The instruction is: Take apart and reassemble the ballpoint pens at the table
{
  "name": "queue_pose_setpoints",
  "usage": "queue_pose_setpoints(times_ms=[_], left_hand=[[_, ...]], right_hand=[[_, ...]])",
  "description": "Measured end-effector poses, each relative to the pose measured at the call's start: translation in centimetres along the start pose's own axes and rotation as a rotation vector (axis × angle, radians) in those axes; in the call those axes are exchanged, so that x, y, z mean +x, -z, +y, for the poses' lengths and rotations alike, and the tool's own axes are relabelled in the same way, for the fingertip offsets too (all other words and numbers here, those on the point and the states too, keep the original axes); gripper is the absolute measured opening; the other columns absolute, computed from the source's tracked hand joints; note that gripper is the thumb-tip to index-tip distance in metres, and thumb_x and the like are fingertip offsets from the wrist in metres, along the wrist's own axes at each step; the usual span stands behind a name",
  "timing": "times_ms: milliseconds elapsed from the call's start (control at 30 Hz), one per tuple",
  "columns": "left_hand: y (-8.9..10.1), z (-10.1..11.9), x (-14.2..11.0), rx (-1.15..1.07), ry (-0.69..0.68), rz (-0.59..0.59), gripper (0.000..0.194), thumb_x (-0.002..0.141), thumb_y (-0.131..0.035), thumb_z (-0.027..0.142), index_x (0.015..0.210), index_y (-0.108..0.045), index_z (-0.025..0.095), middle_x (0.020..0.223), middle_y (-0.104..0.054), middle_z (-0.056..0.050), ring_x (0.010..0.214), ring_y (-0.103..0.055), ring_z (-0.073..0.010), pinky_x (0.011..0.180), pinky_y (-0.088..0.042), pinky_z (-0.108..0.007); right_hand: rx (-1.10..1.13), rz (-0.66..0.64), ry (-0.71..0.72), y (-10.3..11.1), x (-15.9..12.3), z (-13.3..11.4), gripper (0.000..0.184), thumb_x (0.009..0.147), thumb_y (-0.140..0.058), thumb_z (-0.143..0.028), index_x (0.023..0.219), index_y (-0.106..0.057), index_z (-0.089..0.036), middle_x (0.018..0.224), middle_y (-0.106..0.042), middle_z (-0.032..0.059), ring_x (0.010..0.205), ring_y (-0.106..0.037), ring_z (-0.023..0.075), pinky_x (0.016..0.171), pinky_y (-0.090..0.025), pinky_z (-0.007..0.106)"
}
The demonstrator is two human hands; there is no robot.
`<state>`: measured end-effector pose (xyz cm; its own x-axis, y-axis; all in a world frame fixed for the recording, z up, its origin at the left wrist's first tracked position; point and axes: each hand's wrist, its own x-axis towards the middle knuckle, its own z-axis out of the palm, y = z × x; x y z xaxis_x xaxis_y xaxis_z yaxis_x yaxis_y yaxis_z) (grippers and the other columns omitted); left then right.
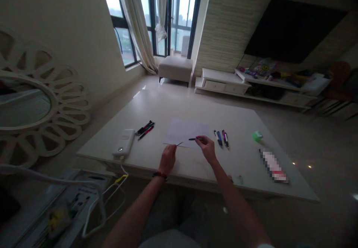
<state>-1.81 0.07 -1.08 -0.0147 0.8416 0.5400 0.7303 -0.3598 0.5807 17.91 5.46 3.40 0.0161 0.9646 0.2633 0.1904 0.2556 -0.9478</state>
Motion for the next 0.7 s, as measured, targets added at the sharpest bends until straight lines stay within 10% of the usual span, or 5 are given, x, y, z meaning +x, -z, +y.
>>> queue_pose_setpoints(times_ms=[700], left_hand=[[0.6, 0.7, 0.0, 0.012, -0.063, -0.07, 0.021, 0.091, -0.032, 0.024, 0.091, -0.053, 0.02, 0.085, -0.058, -0.005, 0.082, -0.054, -0.0162, 0.074, -0.044, -0.032]], right_hand=[[-0.033, -0.042, 0.02, -2.0, -2.8, -3.6, 0.023, 0.072, -0.06, -0.035, 0.083, -0.065, -0.016, 0.074, -0.066, 0.0057, 0.062, -0.059, 0.0147, 0.057, -0.047, 0.025]])
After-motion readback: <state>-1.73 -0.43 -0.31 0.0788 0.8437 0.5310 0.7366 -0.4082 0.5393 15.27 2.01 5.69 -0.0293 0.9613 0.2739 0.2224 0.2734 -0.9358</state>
